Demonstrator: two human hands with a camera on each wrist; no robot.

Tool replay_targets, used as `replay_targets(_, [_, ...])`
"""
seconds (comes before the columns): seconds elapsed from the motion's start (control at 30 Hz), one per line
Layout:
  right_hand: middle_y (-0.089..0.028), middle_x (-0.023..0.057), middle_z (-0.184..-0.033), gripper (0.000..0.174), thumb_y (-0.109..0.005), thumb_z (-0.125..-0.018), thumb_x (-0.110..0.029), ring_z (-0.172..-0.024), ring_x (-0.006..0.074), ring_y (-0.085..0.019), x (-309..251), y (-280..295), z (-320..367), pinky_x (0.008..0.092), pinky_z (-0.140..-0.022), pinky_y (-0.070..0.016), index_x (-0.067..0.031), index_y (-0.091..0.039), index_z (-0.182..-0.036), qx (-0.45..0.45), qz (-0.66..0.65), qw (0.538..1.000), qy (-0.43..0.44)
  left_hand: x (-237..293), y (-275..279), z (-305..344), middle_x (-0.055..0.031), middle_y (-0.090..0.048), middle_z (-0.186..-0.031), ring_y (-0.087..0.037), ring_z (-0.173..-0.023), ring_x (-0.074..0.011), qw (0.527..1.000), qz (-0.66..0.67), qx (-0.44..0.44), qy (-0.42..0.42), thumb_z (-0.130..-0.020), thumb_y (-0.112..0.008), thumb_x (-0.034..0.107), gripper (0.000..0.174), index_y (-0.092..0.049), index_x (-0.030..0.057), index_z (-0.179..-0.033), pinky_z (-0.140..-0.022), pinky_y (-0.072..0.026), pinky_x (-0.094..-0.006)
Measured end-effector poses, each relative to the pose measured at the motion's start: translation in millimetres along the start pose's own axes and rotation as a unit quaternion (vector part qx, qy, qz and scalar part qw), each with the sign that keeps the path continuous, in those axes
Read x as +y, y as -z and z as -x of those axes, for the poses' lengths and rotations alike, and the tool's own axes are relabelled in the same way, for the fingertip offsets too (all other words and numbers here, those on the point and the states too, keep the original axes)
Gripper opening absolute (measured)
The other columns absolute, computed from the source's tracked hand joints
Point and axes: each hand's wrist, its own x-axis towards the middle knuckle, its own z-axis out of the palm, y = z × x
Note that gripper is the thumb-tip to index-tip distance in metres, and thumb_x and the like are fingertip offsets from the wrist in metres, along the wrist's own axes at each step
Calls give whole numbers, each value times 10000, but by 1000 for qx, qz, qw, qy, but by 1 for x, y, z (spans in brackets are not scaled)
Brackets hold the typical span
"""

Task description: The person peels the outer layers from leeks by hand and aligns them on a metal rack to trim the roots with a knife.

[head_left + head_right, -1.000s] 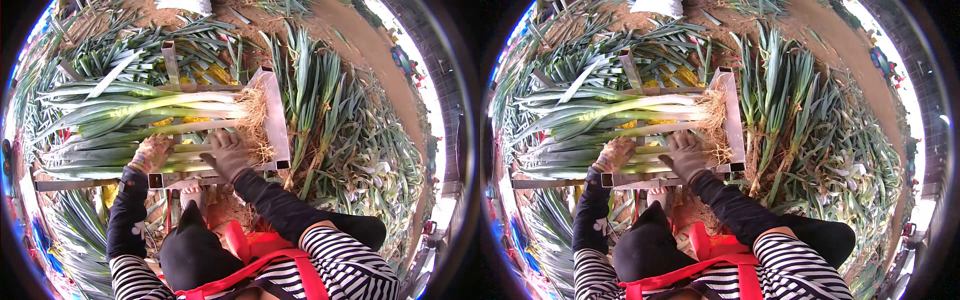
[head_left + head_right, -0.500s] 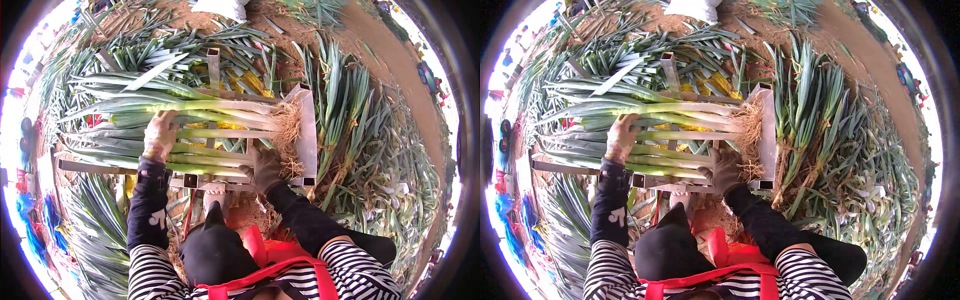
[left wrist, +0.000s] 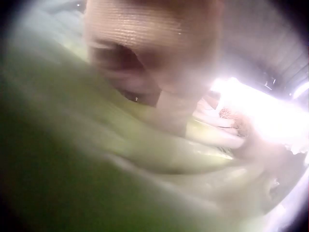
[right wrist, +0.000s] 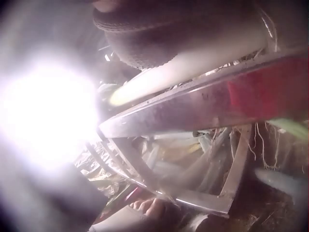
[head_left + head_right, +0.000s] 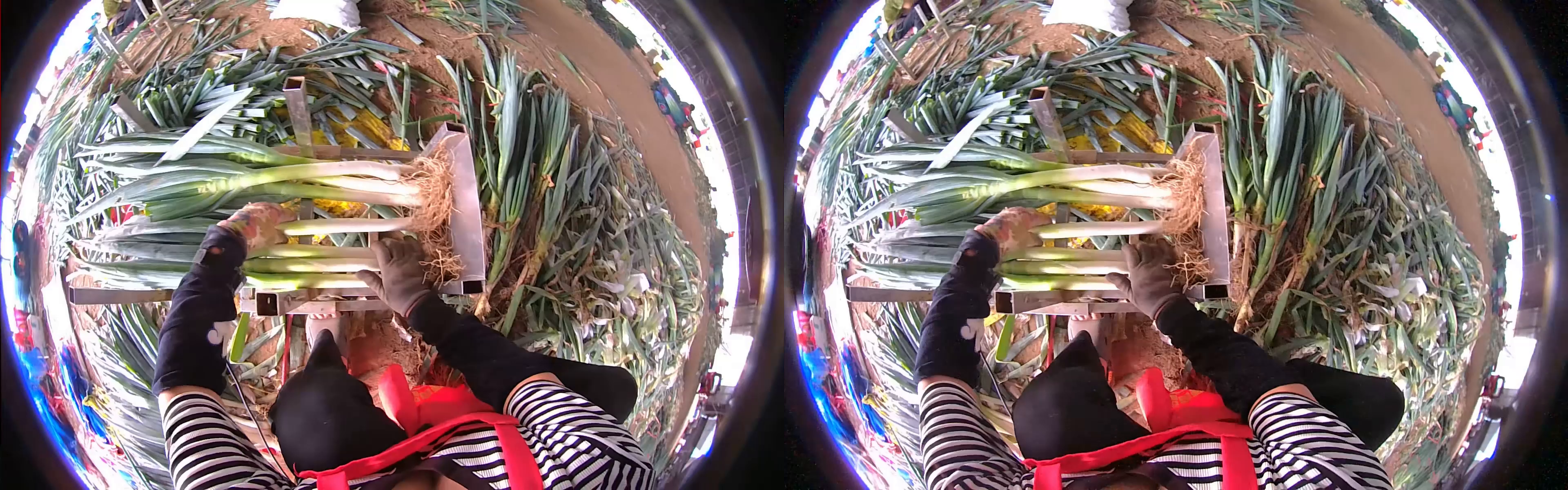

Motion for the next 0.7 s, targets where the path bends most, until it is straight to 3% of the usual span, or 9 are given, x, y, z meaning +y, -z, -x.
replay_targets(0.27, [-482, 112, -1190, 572, -680, -789, -399, -1167, 303, -460, -29, 18, -11, 464, -1048, -316, -63, -497, -1214, 65, -59, 994, 58, 15, 4, -8, -168, -590, -1231, -585, -1086, -328, 999, -2, -20, -50, -811, -665, 329, 560, -535, 121, -1314, -948, -462, -382])
replay_targets(0.47, [-539, 141, -1160, 595, -577, -855, -496, -1167, 305, -475, -31, 3, -53, 475, -1023, -293, -62, -487, -1252, 21, 5, 1000, -13, 23, 4, -8, -155, -571, -1267, -539, -1165, -283, 994, 105, -11, -35, -772, -722, 333, 551, -584, 134, -1268, -1000, -419, -378])
replay_targets(0.53, [-548, 136, -1153, 604, -559, -861, -513, -1144, 299, -488, -22, -1, -48, 476, -1008, -291, -66, -483, -1259, -16, -11, 1000, -18, 37, 8, -3, -138, -528, -1331, -475, -1241, -271, 999, -26, 14, -29, -822, -672, 355, 531, -556, 171, -1306, -1042, -374, -370])
replay_targets(0.6, [-566, 118, -1151, 588, -554, -869, -514, -1090, 277, -513, -27, 14, -47, 475, -979, -287, -89, -481, -1268, -101, -11, 994, -45, 15, -26, -20, -126, -519, -1339, -463, -1248, -284, 997, -19, 33, -63, -848, -633, 373, 512, -545, 190, -1318, -1046, -367, -380])
replay_targets(0.63, [-566, 118, -1151, 588, -554, -869, -514, -1090, 277, -513, -27, 17, -47, 475, -979, -287, -89, -481, -1268, -93, -15, 995, -35, 2, -35, -21, -113, -511, -1347, -451, -1256, -296, 994, -13, 57, -94, -875, -594, 390, 494, -534, 208, -1330, -1049, -360, -391])
replay_targets(0.67, [-565, 116, -1156, 588, -555, -869, -516, -1101, 275, -511, -26, 17, -47, 473, -982, -286, -101, -478, -1278, -89, -12, 996, -24, 24, -23, 2, -86, -510, -1343, -459, -1243, -315, 990, -85, 103, -51, -901, -531, 417, 476, -525, 224, -1336, -1061, -346, -407])
replay_targets(0.7, [-564, 114, -1161, 588, -556, -870, -519, -1113, 272, -508, -24, 15, -45, 470, -984, -284, -114, -475, -1288, -88, -10, 996, -15, 29, -10, 17, -87, -460, -1405, -442, -1271, -315, 996, -42, 83, -9, -889, -516, 461, 470, -537, 258, -1312, -1069, -346, -444])
